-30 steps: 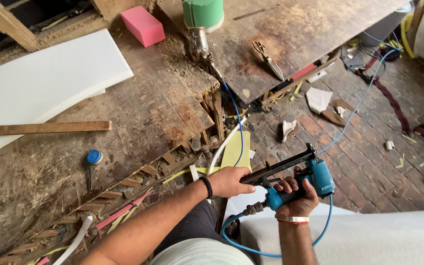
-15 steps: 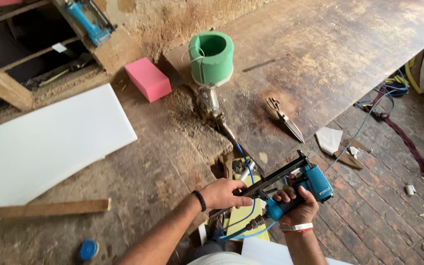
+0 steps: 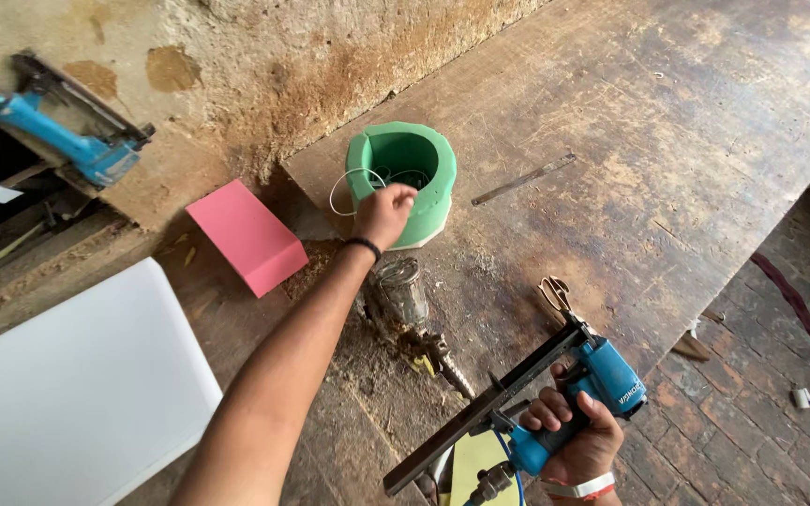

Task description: The person staples a light-colored fabric over a foam cushion using a pneumatic staple gun. They smooth the fabric, pull it taut, and secure it along the edges of the cushion. The person then flips the cushion and continues stapling the remaining edges.

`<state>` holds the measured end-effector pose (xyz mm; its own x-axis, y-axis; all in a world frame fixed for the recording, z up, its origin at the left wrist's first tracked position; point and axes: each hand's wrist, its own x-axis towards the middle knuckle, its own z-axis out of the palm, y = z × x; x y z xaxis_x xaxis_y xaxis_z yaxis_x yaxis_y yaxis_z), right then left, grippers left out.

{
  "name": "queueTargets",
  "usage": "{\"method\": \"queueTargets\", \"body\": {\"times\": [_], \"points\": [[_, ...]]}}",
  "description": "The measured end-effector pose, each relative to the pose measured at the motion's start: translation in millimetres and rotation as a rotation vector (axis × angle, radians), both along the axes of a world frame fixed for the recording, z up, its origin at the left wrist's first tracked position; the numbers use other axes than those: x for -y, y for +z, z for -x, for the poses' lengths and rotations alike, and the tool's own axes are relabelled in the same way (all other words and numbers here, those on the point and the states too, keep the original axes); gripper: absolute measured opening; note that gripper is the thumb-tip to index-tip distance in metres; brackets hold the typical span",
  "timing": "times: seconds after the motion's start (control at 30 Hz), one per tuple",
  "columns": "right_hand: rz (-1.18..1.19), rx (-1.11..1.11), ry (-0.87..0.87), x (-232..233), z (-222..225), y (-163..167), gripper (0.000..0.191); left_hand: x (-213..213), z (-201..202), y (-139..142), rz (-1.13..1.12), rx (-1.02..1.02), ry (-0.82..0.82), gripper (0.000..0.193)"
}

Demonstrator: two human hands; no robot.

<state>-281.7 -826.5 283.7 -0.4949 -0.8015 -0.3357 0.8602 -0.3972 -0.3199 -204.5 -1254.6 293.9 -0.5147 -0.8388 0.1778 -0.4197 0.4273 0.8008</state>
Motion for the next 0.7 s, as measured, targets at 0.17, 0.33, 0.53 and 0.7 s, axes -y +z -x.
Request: {"method": "queueTargets", "body": {"times": [0.17, 0.33, 0.53, 0.7], "points": [[0.023, 0.058, -0.053, 39, -4, -6, 0.052, 77, 62, -10, 0.213, 0.294, 0.045, 0.018], [0.031, 0.092, -0.058, 70, -2, -12, 0.049, 94, 99, -30, 0.134, 0.791, 0.136, 0.025], [0.011, 0.128, -0.071, 76, -2, -18, 0.050, 103, 112, -49, 0.202, 0.922, 0.130, 0.030], [0.037, 0.163, -0.091, 68, -1, -21, 0.047, 106, 112, -57, 0.262, 0.859, 0.060, 0.032]]}}
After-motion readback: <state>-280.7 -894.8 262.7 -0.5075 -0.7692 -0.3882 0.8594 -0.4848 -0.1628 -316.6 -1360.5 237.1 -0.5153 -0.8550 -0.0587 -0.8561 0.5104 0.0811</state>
